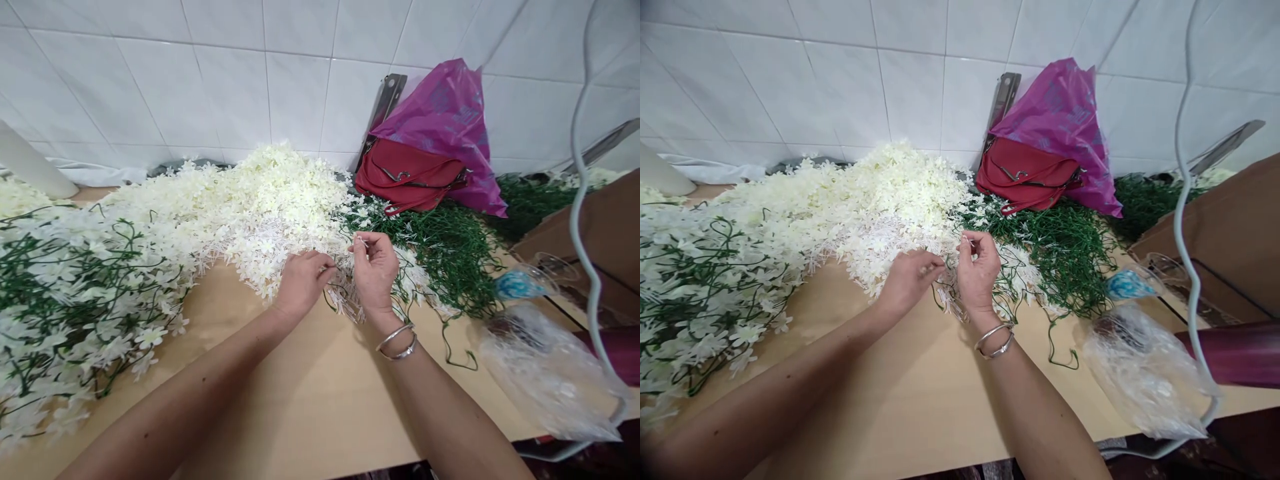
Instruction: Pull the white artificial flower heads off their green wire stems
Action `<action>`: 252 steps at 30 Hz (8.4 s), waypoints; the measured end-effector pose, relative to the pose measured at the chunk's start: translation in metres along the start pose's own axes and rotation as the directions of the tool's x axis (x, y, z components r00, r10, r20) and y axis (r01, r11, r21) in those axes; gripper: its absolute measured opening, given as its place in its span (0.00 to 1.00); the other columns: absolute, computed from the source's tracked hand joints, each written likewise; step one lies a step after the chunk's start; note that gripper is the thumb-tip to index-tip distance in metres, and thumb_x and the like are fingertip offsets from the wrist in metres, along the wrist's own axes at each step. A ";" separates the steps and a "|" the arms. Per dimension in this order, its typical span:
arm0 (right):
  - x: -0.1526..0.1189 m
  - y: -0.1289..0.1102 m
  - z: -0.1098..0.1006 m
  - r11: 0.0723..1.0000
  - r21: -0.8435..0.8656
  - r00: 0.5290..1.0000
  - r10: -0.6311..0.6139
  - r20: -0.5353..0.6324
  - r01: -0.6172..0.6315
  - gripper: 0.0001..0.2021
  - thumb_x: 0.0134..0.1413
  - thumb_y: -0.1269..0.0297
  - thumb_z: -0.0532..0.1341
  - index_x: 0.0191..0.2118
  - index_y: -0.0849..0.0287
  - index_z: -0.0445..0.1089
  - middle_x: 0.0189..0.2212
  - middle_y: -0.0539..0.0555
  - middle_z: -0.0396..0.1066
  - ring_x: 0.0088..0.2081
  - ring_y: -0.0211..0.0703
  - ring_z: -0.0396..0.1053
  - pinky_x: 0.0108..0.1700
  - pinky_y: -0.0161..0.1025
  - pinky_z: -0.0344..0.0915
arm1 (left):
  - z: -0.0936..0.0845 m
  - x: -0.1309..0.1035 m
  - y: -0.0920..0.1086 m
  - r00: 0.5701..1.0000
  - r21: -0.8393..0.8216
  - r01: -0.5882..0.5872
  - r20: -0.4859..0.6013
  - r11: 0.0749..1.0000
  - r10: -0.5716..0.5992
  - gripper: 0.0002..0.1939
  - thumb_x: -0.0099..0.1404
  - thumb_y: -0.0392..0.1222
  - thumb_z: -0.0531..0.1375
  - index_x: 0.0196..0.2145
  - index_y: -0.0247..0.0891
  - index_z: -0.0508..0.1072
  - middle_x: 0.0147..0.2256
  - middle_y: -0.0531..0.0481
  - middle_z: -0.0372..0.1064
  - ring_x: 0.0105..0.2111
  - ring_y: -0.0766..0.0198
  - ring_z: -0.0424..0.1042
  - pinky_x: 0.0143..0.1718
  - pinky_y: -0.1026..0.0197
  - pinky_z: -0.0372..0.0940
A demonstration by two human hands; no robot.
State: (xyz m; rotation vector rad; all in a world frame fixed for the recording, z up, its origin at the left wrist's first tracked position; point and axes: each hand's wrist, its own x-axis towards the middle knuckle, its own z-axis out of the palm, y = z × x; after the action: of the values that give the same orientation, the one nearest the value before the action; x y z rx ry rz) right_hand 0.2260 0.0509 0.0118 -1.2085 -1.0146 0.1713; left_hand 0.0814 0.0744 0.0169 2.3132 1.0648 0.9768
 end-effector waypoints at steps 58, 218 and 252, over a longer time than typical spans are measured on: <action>-0.056 -0.024 0.028 0.804 0.074 0.581 0.360 0.730 -0.590 0.18 0.46 0.49 0.77 0.32 0.57 0.76 0.27 0.49 0.77 0.30 0.38 0.70 0.37 0.37 0.66 | -0.054 -0.088 -0.036 0.930 -0.644 0.289 0.012 0.708 -0.368 0.11 0.69 0.47 0.65 0.35 0.37 0.75 0.26 0.52 0.76 0.26 0.66 0.76 0.31 0.65 0.68; -0.022 -0.037 0.004 0.953 -0.058 0.751 0.270 0.602 -0.297 0.11 0.49 0.57 0.72 0.32 0.58 0.75 0.28 0.50 0.74 0.28 0.39 0.68 0.32 0.37 0.63 | -0.073 -0.063 -0.071 0.977 0.003 -0.030 -0.213 1.000 0.030 0.11 0.67 0.34 0.62 0.46 0.44 0.79 0.48 0.44 0.72 0.49 0.53 0.73 0.50 0.54 0.68; -0.046 -0.044 0.059 0.994 0.095 0.816 -0.100 0.570 0.056 0.05 0.59 0.71 0.66 0.32 0.55 0.74 0.37 0.53 0.76 0.43 0.46 0.73 0.48 0.43 0.69 | -0.072 -0.062 -0.043 0.813 -0.839 0.258 -0.079 0.478 -0.577 0.13 0.61 0.50 0.72 0.35 0.38 0.79 0.36 0.52 0.74 0.37 0.67 0.73 0.45 0.64 0.74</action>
State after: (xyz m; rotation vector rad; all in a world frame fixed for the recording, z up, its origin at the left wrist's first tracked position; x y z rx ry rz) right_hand 0.1399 0.0468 0.0223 -1.0611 -1.5695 0.5308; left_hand -0.0218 0.0579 0.0130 1.0572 0.9603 1.3243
